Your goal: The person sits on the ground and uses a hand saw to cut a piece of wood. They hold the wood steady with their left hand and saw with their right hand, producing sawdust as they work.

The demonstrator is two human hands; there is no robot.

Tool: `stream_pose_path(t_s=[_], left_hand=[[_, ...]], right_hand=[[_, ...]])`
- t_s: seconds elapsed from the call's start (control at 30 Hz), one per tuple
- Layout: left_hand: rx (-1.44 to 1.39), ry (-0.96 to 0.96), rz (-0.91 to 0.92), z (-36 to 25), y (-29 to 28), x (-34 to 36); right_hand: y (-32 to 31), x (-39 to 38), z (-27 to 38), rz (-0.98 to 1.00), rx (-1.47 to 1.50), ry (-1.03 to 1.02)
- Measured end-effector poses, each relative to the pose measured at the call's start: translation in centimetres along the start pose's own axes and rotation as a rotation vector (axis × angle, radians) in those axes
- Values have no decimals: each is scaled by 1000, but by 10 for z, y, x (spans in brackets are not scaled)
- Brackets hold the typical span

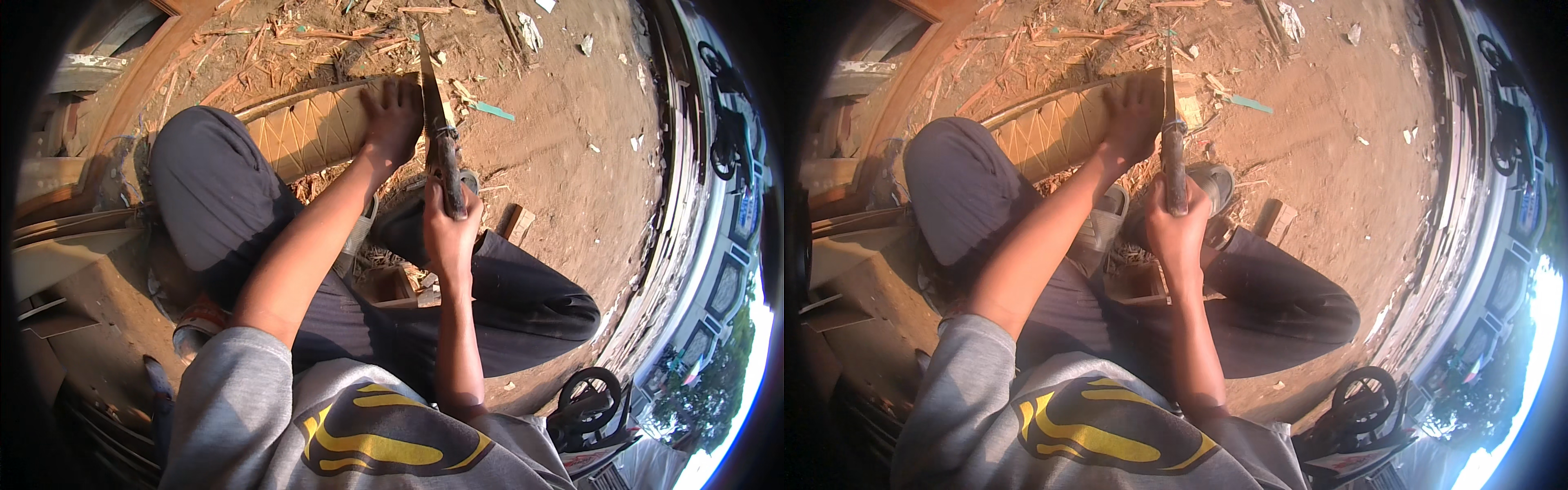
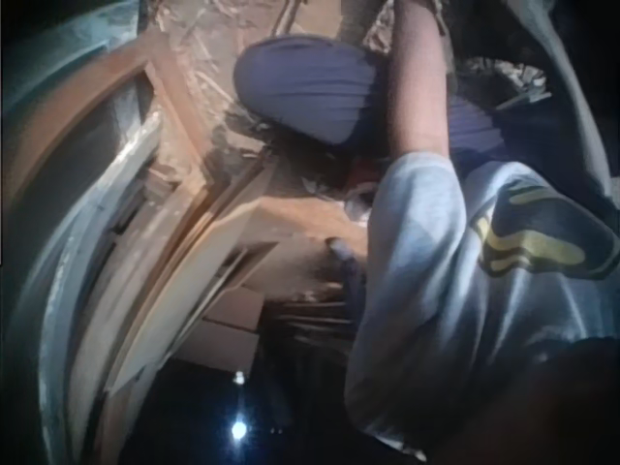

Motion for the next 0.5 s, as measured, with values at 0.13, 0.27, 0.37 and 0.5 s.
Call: stream_pose_path(t_s=[0.13,0.27,0.37,0.5], left_hand=[[-16,-13,50,4,2,0],[-2,-19,42,5,2,0],[-9,6,72,2,2,0],[-72,-18,58,4,4,4]], right_hand=[[7,16,3,3,-11,47],[-21,-43,-9,34,64,107],[-22,-37,-3,10,50,90],[6,16,-7,-14,97,87]])
Point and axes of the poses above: each hand's wrist, its own x-axis towards the middle knuckle, its own y-axis out of the palm, z = x × y, the point moved 8 cm from there along x, towards the middle knuckle, and after that the axes turned 3 degrees about -z, right-handed, at the moved point
